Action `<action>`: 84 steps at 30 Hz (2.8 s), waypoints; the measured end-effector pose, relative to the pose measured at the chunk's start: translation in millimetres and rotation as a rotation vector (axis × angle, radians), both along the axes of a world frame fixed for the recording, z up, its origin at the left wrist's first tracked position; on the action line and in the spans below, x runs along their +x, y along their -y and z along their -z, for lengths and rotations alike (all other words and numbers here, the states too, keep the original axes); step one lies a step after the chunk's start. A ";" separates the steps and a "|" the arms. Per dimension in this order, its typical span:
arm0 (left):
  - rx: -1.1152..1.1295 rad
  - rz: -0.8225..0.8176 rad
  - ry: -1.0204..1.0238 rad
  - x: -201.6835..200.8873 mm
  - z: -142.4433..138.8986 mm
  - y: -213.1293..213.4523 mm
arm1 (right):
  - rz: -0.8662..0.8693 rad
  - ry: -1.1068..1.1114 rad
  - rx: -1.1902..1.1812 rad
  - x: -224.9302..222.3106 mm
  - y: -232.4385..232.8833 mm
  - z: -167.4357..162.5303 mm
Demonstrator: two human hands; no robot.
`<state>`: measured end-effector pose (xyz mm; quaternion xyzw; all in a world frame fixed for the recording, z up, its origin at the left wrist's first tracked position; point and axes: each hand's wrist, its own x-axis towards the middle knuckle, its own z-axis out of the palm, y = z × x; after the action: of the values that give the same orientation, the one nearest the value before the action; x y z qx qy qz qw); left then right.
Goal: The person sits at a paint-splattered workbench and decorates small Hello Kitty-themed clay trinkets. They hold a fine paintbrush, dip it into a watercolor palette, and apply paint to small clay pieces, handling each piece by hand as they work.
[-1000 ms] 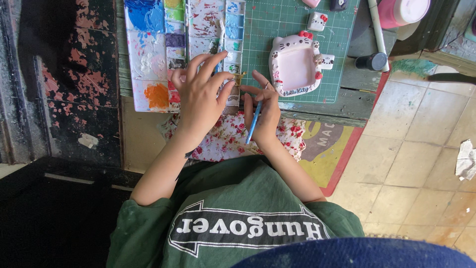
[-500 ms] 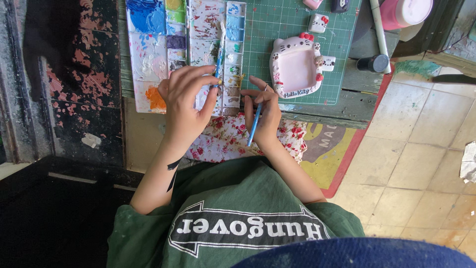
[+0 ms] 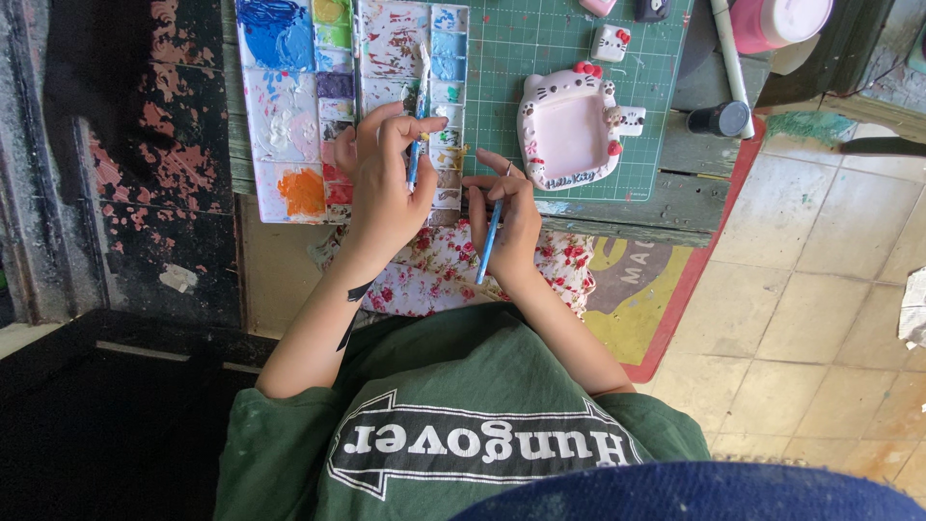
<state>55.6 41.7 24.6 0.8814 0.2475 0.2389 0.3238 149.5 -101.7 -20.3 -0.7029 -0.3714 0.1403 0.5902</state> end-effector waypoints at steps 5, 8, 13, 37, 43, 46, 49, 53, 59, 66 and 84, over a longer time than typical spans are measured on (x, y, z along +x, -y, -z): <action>0.056 -0.037 -0.053 -3.4 4.6 3.4 | -0.010 0.023 -0.012 0.4 1.0 0.4; -0.029 -0.038 -0.005 -5.2 8.7 1.3 | -0.013 0.048 -0.027 -0.3 1.7 -0.9; -0.067 -0.048 0.022 -5.2 15.6 1.9 | -0.026 0.002 -0.058 -3.7 -1.8 -2.0; 1.079 0.226 -0.117 -46.2 15.6 -12.5 | -0.075 -0.530 0.056 8.4 24.5 -15.8; 1.240 0.257 -0.044 -46.3 20.3 -27.0 | -0.003 -0.425 0.081 4.5 30.1 -24.3; 0.728 0.282 0.044 -46.5 24.5 -18.5 | 0.024 -0.422 0.138 3.8 31.0 -19.5; -0.315 0.223 0.364 -48.0 20.6 4.3 | 0.046 -0.489 0.268 -0.5 29.1 -17.3; -1.441 0.002 0.788 -44.2 6.3 39.0 | 0.034 -0.470 0.286 -12.1 33.1 -25.8; -2.018 0.079 1.092 -20.9 -6.2 62.2 | 0.042 -0.541 0.327 -31.4 21.4 -34.6; -1.989 0.048 1.169 -17.7 -8.1 65.4 | 0.044 -0.303 0.326 -44.7 18.1 -39.3; -1.894 -0.046 1.144 -17.2 -6.4 65.1 | 0.002 -0.156 0.200 -43.3 20.8 -47.2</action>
<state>38.4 -23.4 31.0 0.0319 0.1604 0.3310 0.9294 106.2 -122.5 26.9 -0.6278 -0.3356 0.1561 0.6847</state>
